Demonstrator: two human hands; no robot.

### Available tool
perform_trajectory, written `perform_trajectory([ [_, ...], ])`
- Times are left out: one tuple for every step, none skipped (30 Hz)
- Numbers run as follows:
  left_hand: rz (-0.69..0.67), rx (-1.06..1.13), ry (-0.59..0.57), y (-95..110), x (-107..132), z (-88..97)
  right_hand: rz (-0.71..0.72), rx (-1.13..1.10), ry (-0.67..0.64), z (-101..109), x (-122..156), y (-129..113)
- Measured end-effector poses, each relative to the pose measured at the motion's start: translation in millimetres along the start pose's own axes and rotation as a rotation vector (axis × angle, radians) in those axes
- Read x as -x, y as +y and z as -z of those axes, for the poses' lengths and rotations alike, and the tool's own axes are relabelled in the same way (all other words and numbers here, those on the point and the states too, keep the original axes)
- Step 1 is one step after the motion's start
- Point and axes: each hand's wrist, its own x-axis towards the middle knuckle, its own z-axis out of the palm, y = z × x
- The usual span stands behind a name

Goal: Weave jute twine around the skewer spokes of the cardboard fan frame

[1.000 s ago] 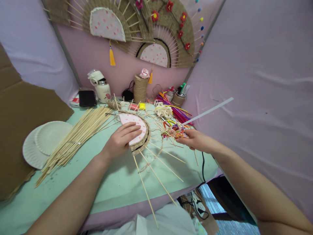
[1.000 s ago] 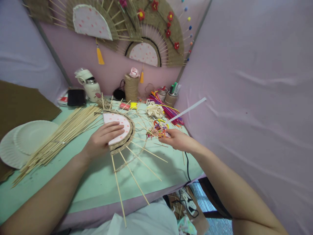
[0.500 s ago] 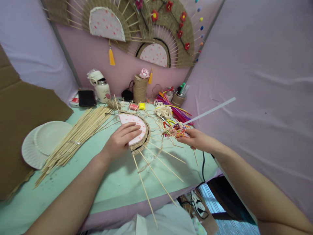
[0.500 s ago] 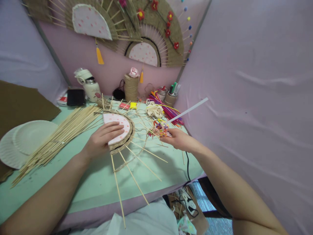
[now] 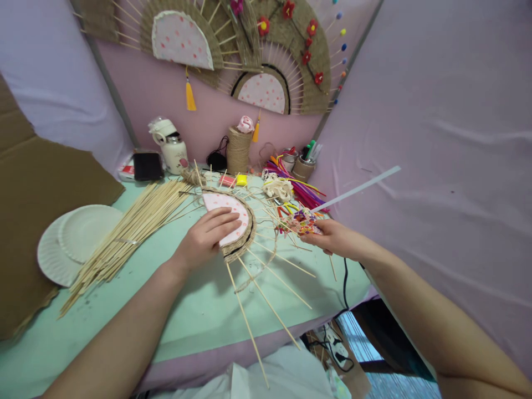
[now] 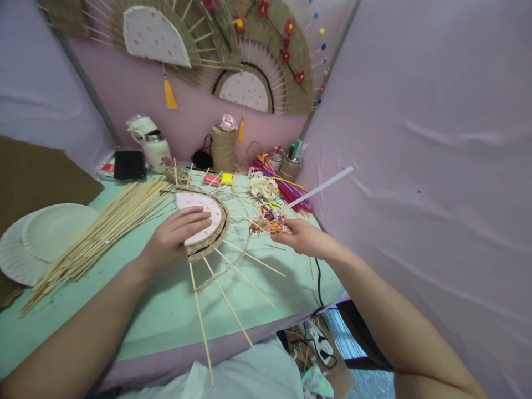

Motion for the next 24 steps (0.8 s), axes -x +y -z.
perform_trajectory([
  [0.001, 0.004, 0.000, -0.1, 0.1, -0.1, 0.000, 0.003, 0.002, 0.2, 0.1, -0.9],
  [0.000, 0.007, 0.002, -0.3, 0.2, -0.3, -0.001, 0.008, 0.005, 0.4, 0.2, -1.8],
  [-0.003, 0.007, 0.004, -0.5, 0.3, -0.3, -0.004, 0.016, 0.007, 0.5, 0.2, -2.8],
  [-0.007, 0.005, 0.005, -0.7, 0.4, -0.4, -0.009, 0.025, 0.010, 0.5, 0.3, -3.7],
  [-0.011, 0.001, 0.004, -0.9, 0.4, -0.3, -0.013, 0.031, 0.013, 0.4, 0.3, -4.4],
  [-0.014, -0.004, 0.000, -1.1, 0.6, -0.3, -0.014, 0.032, 0.013, 0.2, 0.3, -4.9],
  [-0.015, -0.008, -0.003, -1.3, 0.7, -0.2, -0.015, 0.028, 0.010, 0.1, 0.4, -5.0],
  [-0.015, -0.012, -0.007, -1.4, 0.8, -0.1, -0.014, 0.019, 0.003, -0.1, 0.5, -4.8],
  [-0.016, -0.015, -0.007, -1.4, 1.0, 0.0, -0.012, 0.010, -0.002, -0.2, 0.6, -4.4],
  [-0.016, -0.017, -0.005, -1.4, 1.1, 0.0, -0.011, 0.002, -0.007, -0.3, 0.6, -3.8],
  [-0.016, -0.018, -0.003, -1.4, 1.2, 0.1, -0.010, -0.001, -0.011, -0.3, 0.7, -3.1],
  [-0.018, -0.018, -0.001, -1.4, 1.3, 0.1, -0.008, 0.001, -0.011, -0.3, 0.6, -2.5],
  [-0.019, -0.017, -0.001, -1.4, 1.3, 0.2, -0.004, 0.005, -0.008, -0.2, 0.5, -1.9],
  [-0.020, -0.017, 0.000, -1.4, 1.3, 0.2, -0.001, 0.010, -0.003, -0.2, 0.3, -1.5],
  [-0.023, -0.017, 0.000, -1.5, 1.2, 0.3, 0.001, 0.013, -0.002, -0.2, 0.0, -1.3],
  [-0.026, -0.018, 0.000, -1.6, 1.1, 0.3, 0.003, 0.015, -0.001, -0.2, -0.3, -1.3],
  [-0.030, -0.020, 0.001, -1.7, 0.8, 0.4, 0.005, 0.017, -0.001, -0.3, -0.6, -1.3],
  [-0.034, -0.023, 0.001, -1.7, 0.5, 0.4, 0.007, 0.020, -0.002, -0.4, -0.9, -1.4],
  [-0.037, -0.025, 0.001, -1.7, 0.2, 0.5, 0.008, 0.025, 0.001, -0.5, -1.0, -1.5],
  [-0.039, -0.027, 0.002, -1.6, -0.2, 0.5, 0.007, 0.030, 0.008, -0.6, -1.0, -1.5],
  [-0.040, -0.027, 0.003, -1.3, -0.6, 0.5, 0.005, 0.032, 0.014, -0.6, -0.8, -1.5],
  [-0.037, -0.028, 0.004, -1.0, -0.9, 0.5, 0.001, 0.030, 0.020, -0.6, -0.6, -1.3],
  [-0.035, -0.028, 0.004, -0.7, -1.1, 0.5, -0.002, 0.023, 0.021, -0.6, -0.3, -1.0],
  [-0.031, -0.028, 0.002, -0.4, -1.2, 0.5, -0.004, 0.014, 0.020, -0.4, 0.1, -0.7],
])
